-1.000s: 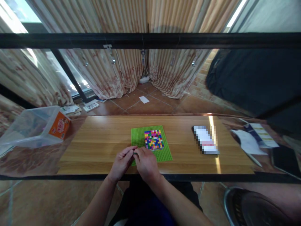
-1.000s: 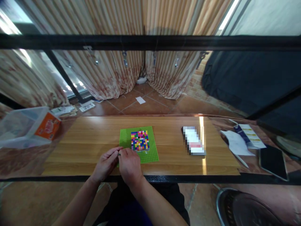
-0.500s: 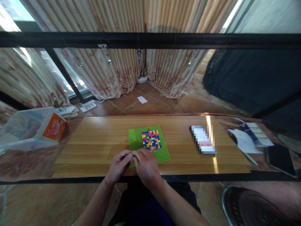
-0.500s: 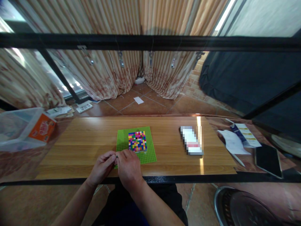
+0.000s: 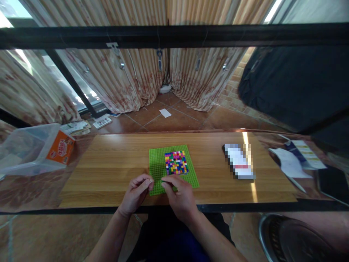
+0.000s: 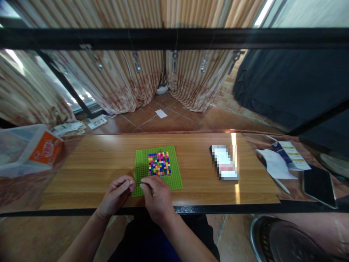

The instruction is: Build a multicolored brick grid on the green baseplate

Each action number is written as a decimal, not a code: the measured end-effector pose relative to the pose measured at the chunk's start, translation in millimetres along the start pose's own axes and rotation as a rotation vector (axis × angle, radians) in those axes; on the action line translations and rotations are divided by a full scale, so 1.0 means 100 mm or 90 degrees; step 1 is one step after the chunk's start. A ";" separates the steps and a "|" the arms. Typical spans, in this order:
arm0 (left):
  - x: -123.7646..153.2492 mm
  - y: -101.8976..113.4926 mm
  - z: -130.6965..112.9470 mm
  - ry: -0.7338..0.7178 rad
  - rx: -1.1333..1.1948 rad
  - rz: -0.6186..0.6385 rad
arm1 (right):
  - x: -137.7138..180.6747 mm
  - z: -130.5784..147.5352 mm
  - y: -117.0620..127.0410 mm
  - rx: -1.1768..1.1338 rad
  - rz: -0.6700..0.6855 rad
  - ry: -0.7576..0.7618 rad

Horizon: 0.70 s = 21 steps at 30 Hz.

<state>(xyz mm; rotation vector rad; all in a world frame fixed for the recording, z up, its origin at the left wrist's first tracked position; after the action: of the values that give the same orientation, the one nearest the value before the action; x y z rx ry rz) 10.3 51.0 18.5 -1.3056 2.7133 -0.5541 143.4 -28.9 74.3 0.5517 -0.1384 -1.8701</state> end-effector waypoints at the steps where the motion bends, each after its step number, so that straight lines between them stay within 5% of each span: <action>1: -0.01 0.00 0.00 0.006 0.004 -0.008 | 0.00 -0.03 0.08 -0.002 -0.015 -0.016; 11: -0.03 -0.01 0.00 0.027 0.018 -0.032 | -0.21 -0.42 0.86 0.084 -0.155 -0.117; 21: -0.04 0.00 0.05 0.039 0.042 -0.045 | -0.52 -0.84 0.64 -0.085 -0.130 -0.147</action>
<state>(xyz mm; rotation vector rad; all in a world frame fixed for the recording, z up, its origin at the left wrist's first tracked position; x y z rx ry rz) 13.6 52.8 13.7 -1.3943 2.6806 -0.6960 249.1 8.7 38.8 0.2637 -0.1109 -2.1225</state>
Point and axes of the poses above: each hand's wrist, its own x-axis away from the middle knuckle, its own y-axis out of the back of the hand, z = x × y, the point moved 7 cm from there along -x, towards the middle knuckle, and after that the axes turned 5 degrees about z, right-handed, at the moved point
